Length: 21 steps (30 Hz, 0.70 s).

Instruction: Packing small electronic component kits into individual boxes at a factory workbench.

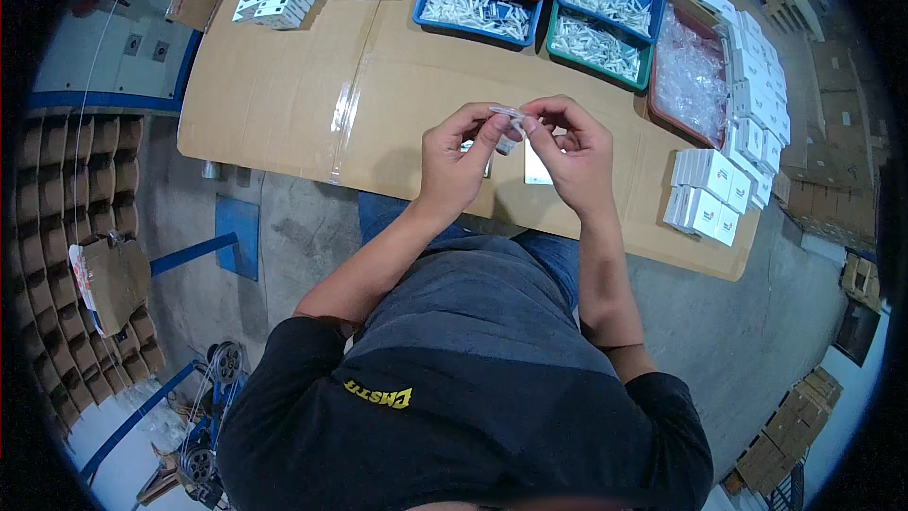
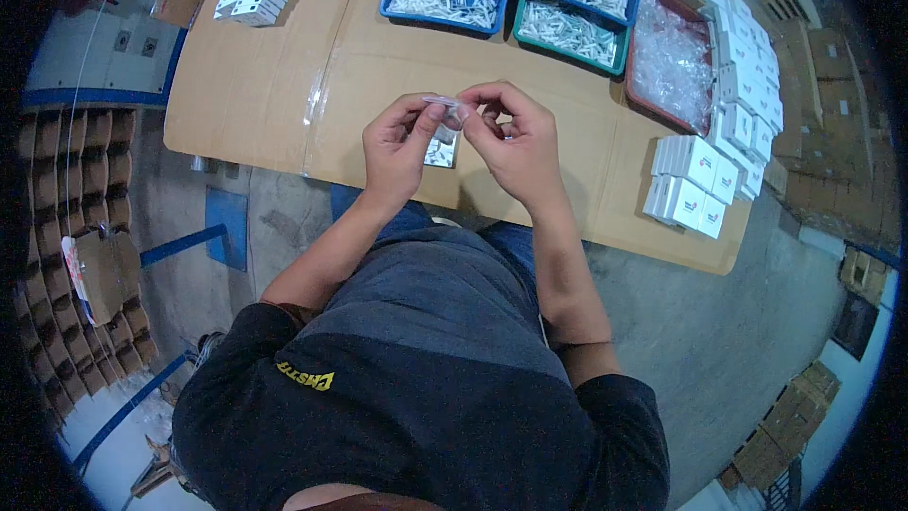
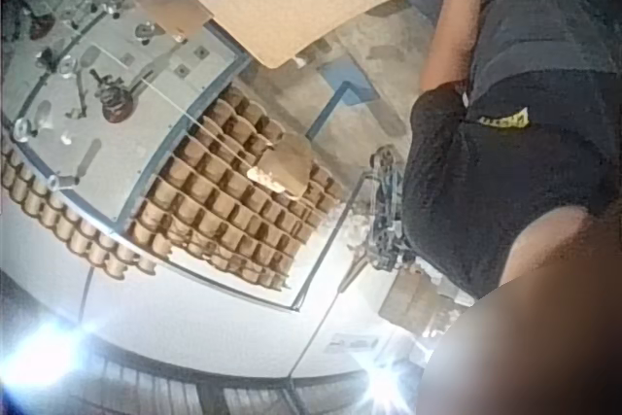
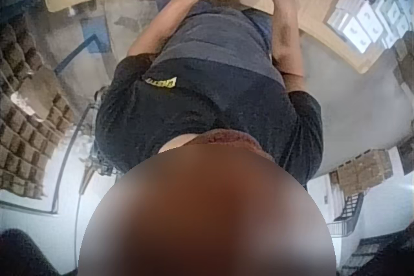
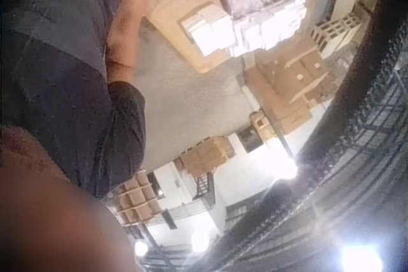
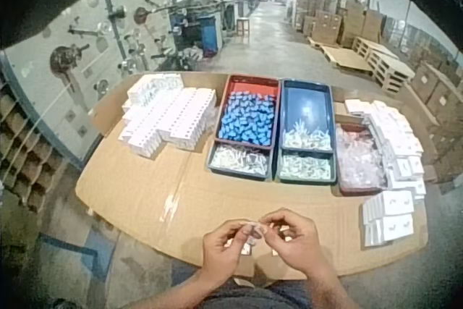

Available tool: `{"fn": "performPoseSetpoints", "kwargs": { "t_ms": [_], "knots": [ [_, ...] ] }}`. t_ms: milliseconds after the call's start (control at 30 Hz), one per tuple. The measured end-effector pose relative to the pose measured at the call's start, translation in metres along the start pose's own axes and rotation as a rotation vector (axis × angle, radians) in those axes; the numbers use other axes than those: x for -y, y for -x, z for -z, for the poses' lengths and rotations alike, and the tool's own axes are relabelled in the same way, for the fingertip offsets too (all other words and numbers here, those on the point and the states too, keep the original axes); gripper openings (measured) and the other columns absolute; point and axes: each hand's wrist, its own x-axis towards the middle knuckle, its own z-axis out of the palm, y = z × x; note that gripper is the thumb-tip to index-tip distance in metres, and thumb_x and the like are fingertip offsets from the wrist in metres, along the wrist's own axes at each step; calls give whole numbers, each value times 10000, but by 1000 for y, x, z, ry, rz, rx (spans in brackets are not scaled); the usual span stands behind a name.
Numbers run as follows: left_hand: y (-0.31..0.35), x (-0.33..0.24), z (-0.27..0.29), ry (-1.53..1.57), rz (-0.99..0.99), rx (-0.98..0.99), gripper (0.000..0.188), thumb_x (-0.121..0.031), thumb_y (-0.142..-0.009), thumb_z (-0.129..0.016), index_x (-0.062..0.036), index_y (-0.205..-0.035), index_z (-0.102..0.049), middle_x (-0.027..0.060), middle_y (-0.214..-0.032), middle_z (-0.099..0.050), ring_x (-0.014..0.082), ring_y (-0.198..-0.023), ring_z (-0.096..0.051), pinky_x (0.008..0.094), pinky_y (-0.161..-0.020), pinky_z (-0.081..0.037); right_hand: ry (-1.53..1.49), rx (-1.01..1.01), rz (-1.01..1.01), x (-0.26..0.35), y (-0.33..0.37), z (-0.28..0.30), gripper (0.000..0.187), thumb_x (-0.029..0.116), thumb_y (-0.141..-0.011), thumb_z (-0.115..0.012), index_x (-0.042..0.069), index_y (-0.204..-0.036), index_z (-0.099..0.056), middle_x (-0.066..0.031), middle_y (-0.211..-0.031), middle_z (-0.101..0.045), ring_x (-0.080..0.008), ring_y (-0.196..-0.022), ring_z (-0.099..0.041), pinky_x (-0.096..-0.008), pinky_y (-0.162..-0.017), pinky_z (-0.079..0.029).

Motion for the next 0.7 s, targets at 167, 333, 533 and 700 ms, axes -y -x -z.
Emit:
{"fn": "performPoseSetpoints", "kwargs": {
  "t_ms": [167,333,533,700],
  "knots": [
    [0,3,1,-39,-25,2,205,-151,-1005,-616,26,-1081,-686,72,-907,-732,99,-830,-674,239,-722,-531,98,14,53,-12,1,1,82,66,-882,-717,13,-941,-700,15,-781,-632,-27,-631,-457,-192,-531,-377],
    [3,1,3,-143,28,2,205,-161,-1006,-617,19,-1070,-693,67,-896,-733,94,-826,-674,235,-716,-527,207,-24,119,-12,1,-1,80,76,-868,-722,11,-907,-695,16,-719,-606,-35,-603,-446,-205,-528,-369],
    [1,3,0,-91,-58,6,197,-154,-1004,-617,14,-1080,-687,65,-895,-731,92,-818,-670,231,-710,-524,36,-9,-2,-7,2,-2,82,66,-890,-722,12,-939,-685,29,-776,-615,-6,-654,-468,-173,-538,-359],
    [0,3,3,-86,-11,37,190,-145,-1000,-620,18,-1075,-682,67,-902,-730,104,-840,-681,235,-727,-530,-60,22,-16,-15,1,0,91,61,-897,-721,6,-955,-677,47,-788,-598,11,-665,-455,-155,-550,-343]
  ]
}}
